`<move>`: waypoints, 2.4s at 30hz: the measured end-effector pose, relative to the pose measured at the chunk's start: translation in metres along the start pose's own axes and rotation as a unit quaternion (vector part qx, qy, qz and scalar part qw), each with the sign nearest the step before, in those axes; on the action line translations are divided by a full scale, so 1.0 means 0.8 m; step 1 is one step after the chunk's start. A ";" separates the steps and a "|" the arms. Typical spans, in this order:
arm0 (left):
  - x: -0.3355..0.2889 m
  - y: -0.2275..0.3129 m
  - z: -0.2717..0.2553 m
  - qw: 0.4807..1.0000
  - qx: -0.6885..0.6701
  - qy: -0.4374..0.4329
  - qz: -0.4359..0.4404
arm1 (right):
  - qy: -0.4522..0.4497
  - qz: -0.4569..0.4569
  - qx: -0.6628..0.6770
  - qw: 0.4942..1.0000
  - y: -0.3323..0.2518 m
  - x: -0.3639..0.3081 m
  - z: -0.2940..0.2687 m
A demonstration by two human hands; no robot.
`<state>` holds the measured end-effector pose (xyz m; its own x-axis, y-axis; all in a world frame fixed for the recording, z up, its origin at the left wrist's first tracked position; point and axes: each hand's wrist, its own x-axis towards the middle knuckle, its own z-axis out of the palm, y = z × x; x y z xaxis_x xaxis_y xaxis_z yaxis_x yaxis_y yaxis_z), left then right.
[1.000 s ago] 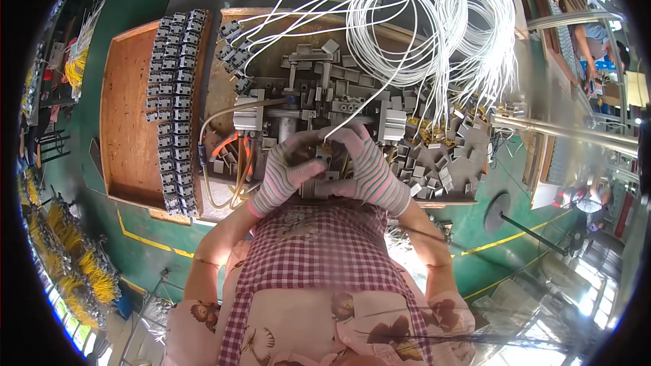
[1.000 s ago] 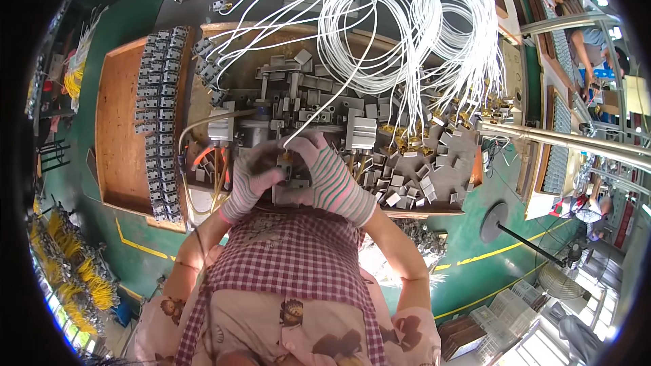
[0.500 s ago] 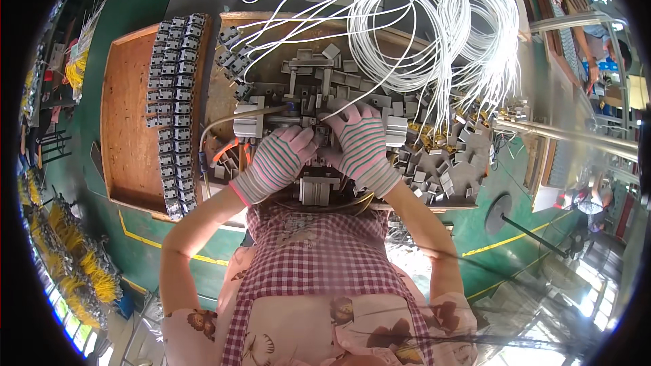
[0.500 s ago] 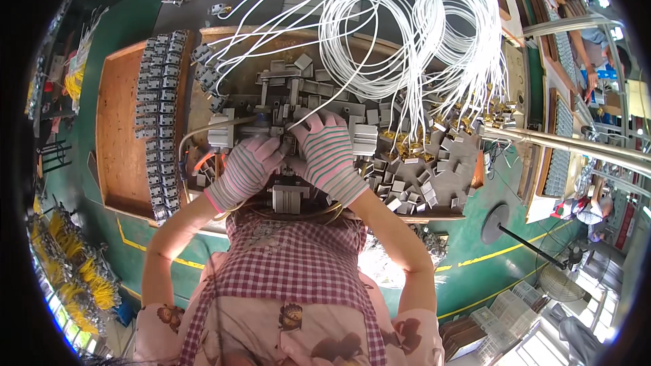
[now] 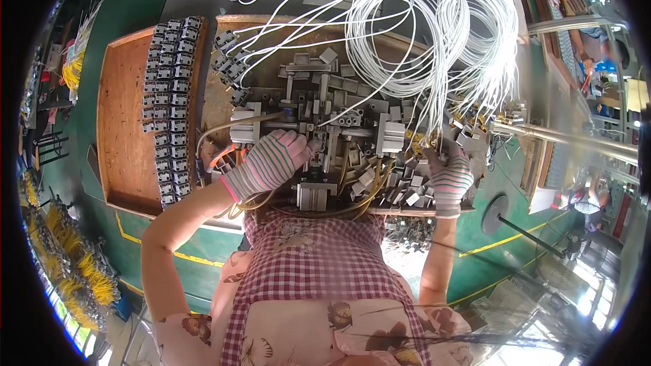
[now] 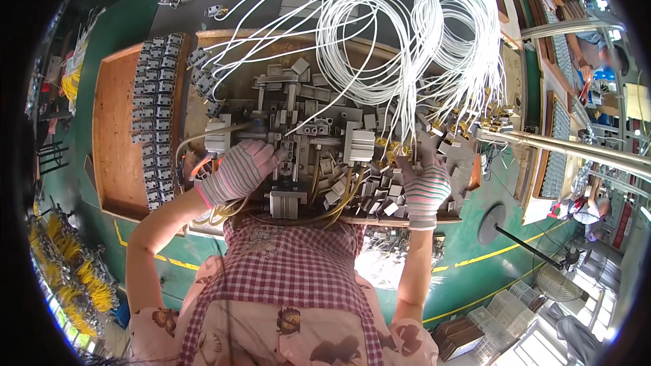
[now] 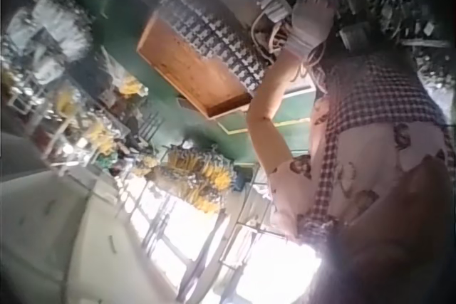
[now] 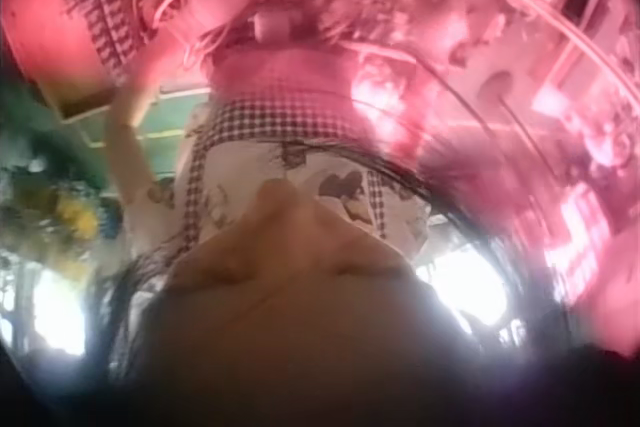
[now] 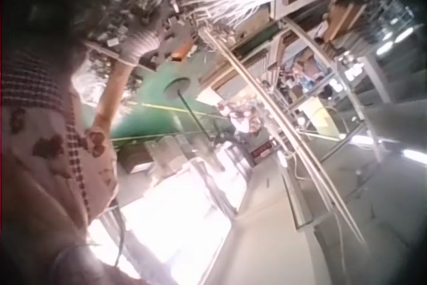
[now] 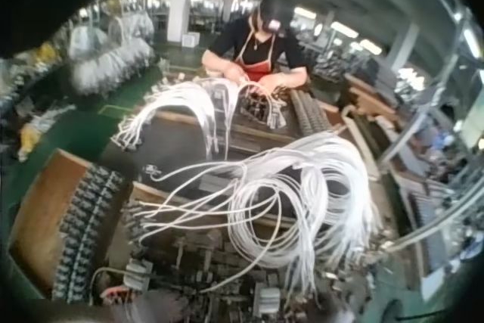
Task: Processing electrical wires by feeding them into a crimping machine and organizing the finished components into a storage tray.
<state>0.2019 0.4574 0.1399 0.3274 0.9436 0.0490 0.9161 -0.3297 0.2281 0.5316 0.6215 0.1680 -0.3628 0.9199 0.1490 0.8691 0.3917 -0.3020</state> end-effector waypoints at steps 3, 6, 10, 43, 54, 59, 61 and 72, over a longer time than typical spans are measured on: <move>-0.003 0.006 -0.004 0.999 -0.017 -0.021 -0.035 | -0.014 0.061 0.109 0.992 -0.018 -0.008 -0.023; 0.000 0.012 -0.011 0.995 -0.044 0.064 -0.056 | 0.006 0.045 0.135 0.990 -0.024 -0.019 -0.040; 0.020 0.038 -0.020 0.896 -0.359 0.189 -0.181 | -0.082 0.103 0.389 0.912 -0.083 -0.031 -0.080; -0.328 -0.167 -0.015 0.601 -0.366 0.423 -0.571 | -0.137 0.110 0.338 0.925 0.026 0.016 0.000; -0.391 -0.223 0.018 0.579 -0.431 0.417 -0.552 | -0.176 0.134 0.495 0.840 0.000 0.004 -0.025; -0.365 -0.191 -0.013 0.528 -0.417 0.501 -0.544 | -0.135 -0.051 0.277 0.950 -0.015 0.027 -0.067; -0.337 -0.171 -0.034 0.555 -0.423 0.495 -0.518 | -0.199 -0.002 0.514 0.834 -0.017 0.021 -0.092; -0.183 -0.093 -0.088 0.658 -0.518 0.413 -0.358 | -0.307 -0.116 0.221 0.918 -0.018 -0.071 -0.094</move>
<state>0.0691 0.3457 0.1839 -0.7315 0.6816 -0.0182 -0.0235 0.0015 0.9997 0.5649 0.5620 0.2346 -0.7600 0.5951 -0.2613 0.5726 0.4229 -0.7024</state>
